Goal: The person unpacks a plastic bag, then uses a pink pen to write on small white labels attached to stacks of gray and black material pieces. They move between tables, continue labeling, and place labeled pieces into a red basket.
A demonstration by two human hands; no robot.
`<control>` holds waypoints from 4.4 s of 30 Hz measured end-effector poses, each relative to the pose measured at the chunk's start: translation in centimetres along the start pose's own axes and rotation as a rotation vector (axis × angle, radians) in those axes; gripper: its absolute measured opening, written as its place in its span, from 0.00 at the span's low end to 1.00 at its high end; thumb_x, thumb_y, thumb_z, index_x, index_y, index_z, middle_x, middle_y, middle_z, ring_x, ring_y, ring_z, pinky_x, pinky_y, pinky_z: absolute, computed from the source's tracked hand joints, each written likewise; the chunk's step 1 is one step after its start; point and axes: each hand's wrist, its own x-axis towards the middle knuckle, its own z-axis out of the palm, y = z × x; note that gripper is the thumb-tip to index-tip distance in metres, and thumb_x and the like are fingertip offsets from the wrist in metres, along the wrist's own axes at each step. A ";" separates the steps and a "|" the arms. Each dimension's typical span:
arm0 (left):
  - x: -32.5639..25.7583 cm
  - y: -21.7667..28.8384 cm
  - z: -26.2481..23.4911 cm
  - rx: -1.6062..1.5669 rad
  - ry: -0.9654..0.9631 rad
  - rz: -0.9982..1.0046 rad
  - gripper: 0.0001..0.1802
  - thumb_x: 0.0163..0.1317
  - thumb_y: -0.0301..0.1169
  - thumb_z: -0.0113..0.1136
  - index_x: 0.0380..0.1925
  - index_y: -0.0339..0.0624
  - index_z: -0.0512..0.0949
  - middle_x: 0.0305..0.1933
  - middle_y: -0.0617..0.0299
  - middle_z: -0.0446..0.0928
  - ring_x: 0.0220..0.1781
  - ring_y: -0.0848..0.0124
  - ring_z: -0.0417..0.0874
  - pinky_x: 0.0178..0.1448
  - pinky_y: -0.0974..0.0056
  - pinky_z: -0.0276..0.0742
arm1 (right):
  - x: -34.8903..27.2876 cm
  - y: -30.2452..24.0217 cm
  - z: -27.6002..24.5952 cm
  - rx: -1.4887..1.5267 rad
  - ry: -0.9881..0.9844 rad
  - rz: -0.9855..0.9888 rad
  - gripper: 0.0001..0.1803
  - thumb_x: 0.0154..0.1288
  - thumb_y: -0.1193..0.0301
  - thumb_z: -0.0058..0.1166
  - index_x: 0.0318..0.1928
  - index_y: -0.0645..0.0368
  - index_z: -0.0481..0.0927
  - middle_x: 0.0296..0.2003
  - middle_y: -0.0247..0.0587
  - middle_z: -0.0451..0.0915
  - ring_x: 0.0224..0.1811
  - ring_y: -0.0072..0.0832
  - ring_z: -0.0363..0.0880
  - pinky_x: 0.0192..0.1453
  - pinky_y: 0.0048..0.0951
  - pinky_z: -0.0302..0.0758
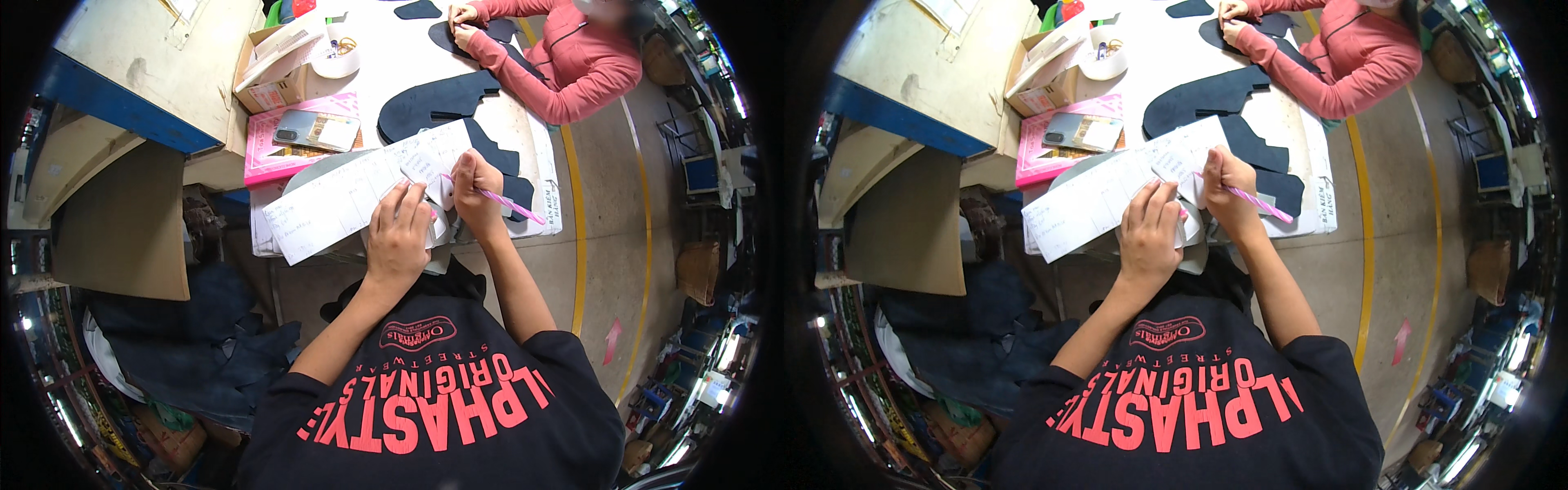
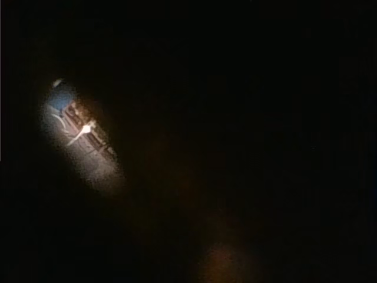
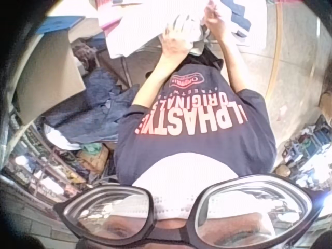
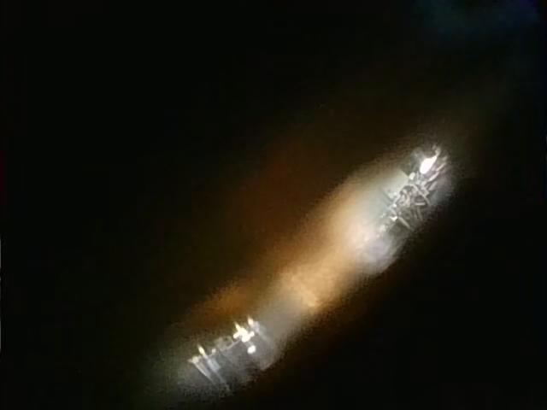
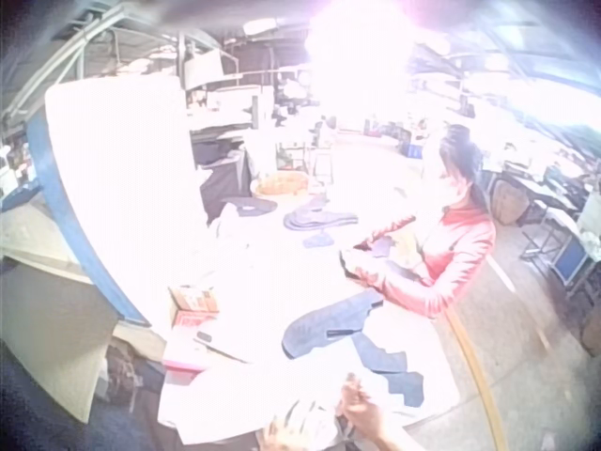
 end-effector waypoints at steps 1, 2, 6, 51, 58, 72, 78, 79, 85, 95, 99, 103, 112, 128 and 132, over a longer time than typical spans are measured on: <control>0.0 0.0 0.0 -0.007 -0.001 -0.003 0.15 0.67 0.25 0.67 0.53 0.40 0.82 0.71 0.56 0.79 0.77 0.53 0.75 0.77 0.49 0.71 | 0.0 0.0 0.0 0.012 -0.011 -0.003 0.24 0.91 0.65 0.47 0.30 0.62 0.73 0.21 0.37 0.71 0.21 0.24 0.68 0.28 0.31 0.67; 0.0 0.0 0.0 0.005 -0.002 -0.001 0.15 0.67 0.25 0.67 0.52 0.40 0.82 0.71 0.56 0.79 0.77 0.53 0.75 0.77 0.49 0.71 | 0.0 0.0 -0.1 0.024 -0.027 0.003 0.26 0.93 0.63 0.45 0.30 0.61 0.74 0.21 0.32 0.72 0.22 0.18 0.68 0.28 0.27 0.66; 0.1 0.0 -0.1 0.030 -0.010 0.001 0.11 0.70 0.29 0.66 0.51 0.41 0.82 0.71 0.58 0.79 0.77 0.54 0.75 0.77 0.51 0.70 | 0.0 -0.1 -0.4 0.040 -0.003 0.061 0.27 0.93 0.60 0.44 0.31 0.61 0.74 0.21 0.31 0.72 0.21 0.16 0.69 0.27 0.25 0.67; 0.1 -0.2 -0.1 -0.007 -0.014 0.007 0.14 0.65 0.25 0.69 0.50 0.40 0.81 0.72 0.55 0.80 0.77 0.51 0.75 0.76 0.48 0.71 | -1.0 -0.5 -0.7 0.167 0.023 0.115 0.27 0.94 0.62 0.42 0.30 0.62 0.72 0.22 0.35 0.74 0.20 0.19 0.75 0.26 0.25 0.74; 0.1 -0.3 -0.2 -0.022 -0.002 0.036 0.11 0.66 0.28 0.70 0.47 0.42 0.82 0.76 0.58 0.79 0.78 0.49 0.74 0.78 0.47 0.70 | -0.6 -1.8 -0.8 0.217 0.097 0.118 0.29 0.95 0.59 0.38 0.31 0.61 0.73 0.21 0.33 0.75 0.21 0.18 0.80 0.29 0.21 0.76; -0.1 -0.4 -0.4 -0.022 -0.008 0.063 0.12 0.64 0.29 0.71 0.46 0.44 0.82 0.75 0.62 0.80 0.79 0.49 0.72 0.78 0.46 0.69 | -1.4 -3.8 0.6 0.197 0.293 0.303 0.27 0.95 0.62 0.37 0.32 0.62 0.74 0.22 0.35 0.78 0.26 0.18 0.80 0.34 0.25 0.79; 0.0 -0.3 -0.5 -0.001 -0.046 0.052 0.12 0.64 0.29 0.71 0.46 0.44 0.82 0.75 0.63 0.79 0.79 0.50 0.72 0.79 0.47 0.68 | -2.4 -4.4 0.5 0.257 0.238 0.355 0.28 0.95 0.58 0.37 0.33 0.60 0.74 0.22 0.33 0.77 0.24 0.15 0.72 0.32 0.22 0.69; 0.1 -0.2 -0.4 0.001 -0.046 0.047 0.12 0.64 0.29 0.71 0.46 0.44 0.82 0.75 0.63 0.79 0.79 0.50 0.72 0.79 0.47 0.68 | -2.5 -4.4 0.4 0.299 0.232 0.360 0.28 0.95 0.58 0.37 0.32 0.59 0.74 0.22 0.33 0.77 0.24 0.15 0.71 0.31 0.22 0.68; 0.1 -0.2 -0.4 0.009 -0.041 0.043 0.10 0.67 0.29 0.69 0.46 0.43 0.83 0.74 0.63 0.79 0.79 0.51 0.73 0.78 0.47 0.69 | -0.6 -2.1 -1.4 0.163 0.054 0.021 0.30 0.95 0.58 0.37 0.29 0.59 0.72 0.21 0.32 0.73 0.21 0.17 0.67 0.27 0.24 0.64; 0.3 0.2 -0.3 0.047 -0.040 0.034 0.10 0.70 0.30 0.68 0.49 0.43 0.83 0.74 0.64 0.79 0.79 0.53 0.72 0.78 0.48 0.68 | 0.4 -0.5 -1.2 -0.015 -0.150 -0.069 0.18 0.86 0.71 0.54 0.32 0.63 0.73 0.23 0.53 0.71 0.21 0.48 0.72 0.28 0.40 0.69; 0.3 0.1 -0.3 0.037 -0.040 0.032 0.10 0.70 0.30 0.67 0.50 0.44 0.83 0.74 0.65 0.79 0.79 0.53 0.72 0.78 0.48 0.67 | 0.6 -0.8 -1.2 -0.046 -0.156 -0.064 0.17 0.85 0.72 0.54 0.33 0.63 0.73 0.23 0.55 0.72 0.22 0.52 0.74 0.28 0.42 0.70; 0.3 0.1 -0.3 0.031 -0.043 0.028 0.10 0.70 0.30 0.67 0.50 0.44 0.83 0.74 0.64 0.79 0.79 0.53 0.72 0.78 0.48 0.67 | 0.7 -0.8 -1.3 -0.055 -0.180 -0.082 0.17 0.85 0.72 0.54 0.33 0.63 0.73 0.23 0.54 0.71 0.22 0.52 0.73 0.28 0.42 0.70; 0.2 0.0 -0.3 0.018 -0.043 0.030 0.10 0.69 0.29 0.67 0.48 0.44 0.83 0.75 0.64 0.79 0.79 0.52 0.72 0.78 0.48 0.67 | 0.5 -0.5 -1.2 -0.046 -0.136 -0.058 0.17 0.86 0.71 0.54 0.33 0.63 0.73 0.23 0.54 0.70 0.22 0.51 0.72 0.29 0.41 0.70; 0.2 -0.2 -0.5 0.006 -0.028 0.054 0.11 0.65 0.27 0.70 0.46 0.43 0.82 0.78 0.60 0.78 0.79 0.49 0.72 0.78 0.46 0.69 | 0.4 -1.3 0.5 0.272 0.021 0.087 0.29 0.94 0.59 0.41 0.30 0.60 0.72 0.22 0.33 0.74 0.21 0.16 0.72 0.25 0.23 0.67; 0.2 -0.1 -0.4 0.019 -0.032 0.046 0.11 0.66 0.27 0.69 0.47 0.43 0.82 0.77 0.60 0.78 0.79 0.50 0.72 0.79 0.47 0.69 | 0.4 -1.0 0.0 0.204 0.032 0.025 0.29 0.94 0.61 0.41 0.29 0.61 0.73 0.21 0.33 0.74 0.21 0.17 0.72 0.26 0.24 0.68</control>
